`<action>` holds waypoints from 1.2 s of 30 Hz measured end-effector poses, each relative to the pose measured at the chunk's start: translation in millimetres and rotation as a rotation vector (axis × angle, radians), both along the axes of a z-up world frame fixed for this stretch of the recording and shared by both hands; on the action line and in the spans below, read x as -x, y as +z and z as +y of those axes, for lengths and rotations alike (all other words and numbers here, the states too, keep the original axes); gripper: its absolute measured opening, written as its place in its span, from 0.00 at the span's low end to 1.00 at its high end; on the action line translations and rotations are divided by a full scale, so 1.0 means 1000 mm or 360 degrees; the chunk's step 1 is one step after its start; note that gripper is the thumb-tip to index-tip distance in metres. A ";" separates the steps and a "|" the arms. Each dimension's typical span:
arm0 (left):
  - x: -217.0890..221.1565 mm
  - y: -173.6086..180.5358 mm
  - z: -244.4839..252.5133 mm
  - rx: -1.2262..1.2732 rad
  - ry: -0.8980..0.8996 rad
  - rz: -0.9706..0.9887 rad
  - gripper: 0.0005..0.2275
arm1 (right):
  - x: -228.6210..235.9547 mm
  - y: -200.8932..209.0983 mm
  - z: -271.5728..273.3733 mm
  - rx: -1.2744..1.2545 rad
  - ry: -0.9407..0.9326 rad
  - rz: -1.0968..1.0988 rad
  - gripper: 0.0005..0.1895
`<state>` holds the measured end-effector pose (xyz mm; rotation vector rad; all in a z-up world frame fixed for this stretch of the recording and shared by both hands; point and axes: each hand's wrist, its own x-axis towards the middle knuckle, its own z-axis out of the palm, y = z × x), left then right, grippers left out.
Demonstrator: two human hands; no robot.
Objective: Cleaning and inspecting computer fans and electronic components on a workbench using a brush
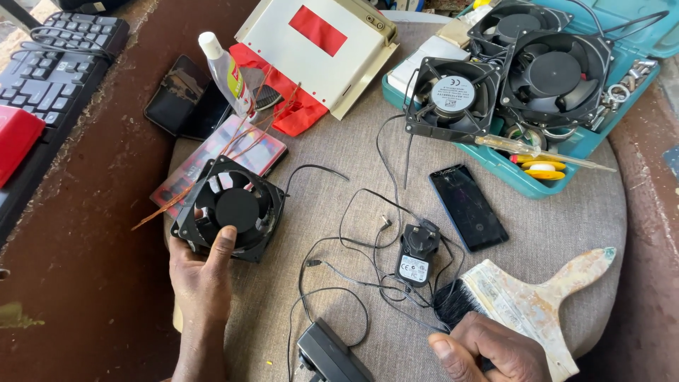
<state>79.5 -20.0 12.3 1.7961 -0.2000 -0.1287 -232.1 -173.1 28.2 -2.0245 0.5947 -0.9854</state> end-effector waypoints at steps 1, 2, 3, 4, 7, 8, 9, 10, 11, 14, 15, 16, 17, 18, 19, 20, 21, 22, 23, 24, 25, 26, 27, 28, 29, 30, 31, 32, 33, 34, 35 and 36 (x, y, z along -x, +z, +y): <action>0.000 -0.002 0.000 0.0003 0.0004 0.0001 0.27 | 0.000 0.002 0.002 0.0003 0.0004 0.0001 0.24; 0.000 -0.005 0.000 0.0170 0.0029 0.0103 0.23 | -0.001 0.003 0.003 -0.0021 -0.0038 0.0036 0.23; 0.000 -0.007 -0.001 0.0337 0.0052 0.0206 0.19 | -0.001 0.005 0.005 -0.0045 -0.0081 0.0072 0.23; 0.001 -0.011 0.004 0.0340 0.0055 0.0208 0.19 | -0.001 0.005 0.005 -0.0041 -0.0079 0.0074 0.23; 0.005 -0.020 0.012 0.0049 0.0125 0.0466 0.21 | -0.002 0.004 0.004 -0.0043 -0.0067 0.0070 0.23; 0.008 -0.021 0.011 0.0267 0.0036 0.0574 0.22 | -0.003 0.003 0.004 -0.0047 -0.0060 0.0065 0.23; 0.010 -0.022 0.011 0.0486 -0.0045 0.0679 0.24 | -0.004 0.002 0.004 -0.0053 -0.0044 0.0058 0.24; 0.011 -0.026 0.011 0.0489 -0.0034 0.0680 0.24 | -0.005 0.002 0.005 -0.0051 -0.0034 0.0062 0.24; 0.010 -0.029 0.012 0.0413 -0.0018 0.0722 0.21 | -0.007 0.002 0.006 -0.0039 -0.0049 0.0064 0.23; 0.014 -0.009 0.009 0.0304 -0.0089 0.0795 0.24 | -0.010 -0.001 0.009 -0.0053 -0.0043 0.0049 0.23; 0.016 0.003 0.005 0.0269 -0.0187 0.0829 0.29 | -0.010 -0.002 0.010 -0.0082 -0.0034 0.0034 0.24; 0.014 0.001 0.008 0.0275 -0.0183 0.0826 0.29 | -0.011 -0.002 0.012 -0.0078 -0.0028 0.0032 0.24; 0.012 -0.001 0.010 0.0212 -0.0210 0.0888 0.26 | -0.011 -0.001 0.013 -0.0066 -0.0066 0.0054 0.23; 0.009 -0.003 0.011 0.0149 -0.0237 0.0950 0.25 | -0.012 -0.001 0.015 -0.0054 -0.0105 0.0075 0.23; 0.009 0.006 0.011 0.0151 -0.0235 0.0948 0.25 | -0.012 -0.002 0.014 -0.0052 -0.0102 0.0073 0.23; 0.009 0.014 0.011 0.0010 -0.0306 0.1001 0.26 | -0.011 -0.003 0.013 -0.0040 -0.0072 0.0063 0.22; 0.008 0.022 0.011 -0.0129 -0.0376 0.1048 0.28 | -0.012 -0.003 0.012 -0.0025 -0.0041 0.0050 0.22; 0.006 0.022 0.013 -0.0125 -0.0373 0.1043 0.28 | -0.013 -0.001 0.014 -0.0021 -0.0036 0.0045 0.22; 0.004 0.021 0.016 -0.0348 -0.0428 0.0928 0.30 | -0.014 0.001 0.017 -0.0039 -0.0072 0.0070 0.23; 0.002 0.020 0.019 -0.0569 -0.0480 0.0810 0.38 | -0.015 0.003 0.019 -0.0057 -0.0108 0.0095 0.23; 0.004 0.032 0.017 -0.0562 -0.0479 0.0802 0.38 | -0.015 0.002 0.017 -0.0050 -0.0106 0.0088 0.23; 0.006 0.045 0.016 -0.0790 -0.0482 0.0780 0.37 | -0.015 0.001 0.016 -0.0049 -0.0088 0.0116 0.24; 0.009 0.056 0.015 -0.1018 -0.0484 0.0760 0.37 | -0.013 0.001 0.015 -0.0050 -0.0071 0.0150 0.25; 0.011 0.059 0.015 -0.1013 -0.0485 0.0758 0.37 | -0.014 0.002 0.016 -0.0045 -0.0071 0.0148 0.25; 0.012 0.063 0.013 -0.1170 -0.0474 0.0715 0.35 | -0.015 0.004 0.016 -0.0093 -0.0094 0.0141 0.25; 0.013 0.067 0.011 -0.1325 -0.0461 0.0670 0.33 | -0.015 0.006 0.017 -0.0141 -0.0116 0.0133 0.26; 0.013 0.067 0.012 -0.1318 -0.0466 0.0664 0.33 | -0.017 0.008 0.017 -0.0133 -0.0122 0.0130 0.26; 0.013 0.067 0.012 -0.1296 -0.0443 0.0661 0.33 | -0.020 0.010 0.016 -0.0109 -0.0149 0.0116 0.26; 0.015 0.066 0.012 -0.1277 -0.0429 0.0669 0.33 | -0.019 0.013 0.017 -0.0088 -0.0181 0.0114 0.26; 0.015 0.061 0.018 -0.1274 -0.0444 0.0672 0.33 | -0.018 0.014 0.017 -0.0083 -0.0192 0.0122 0.26; 0.014 0.055 0.021 -0.1572 -0.0447 0.0541 0.35 | -0.017 0.015 0.016 -0.0131 -0.0249 0.0157 0.27; 0.014 0.049 0.023 -0.1863 -0.0447 0.0393 0.38 | -0.015 0.016 0.015 -0.0178 -0.0307 0.0191 0.27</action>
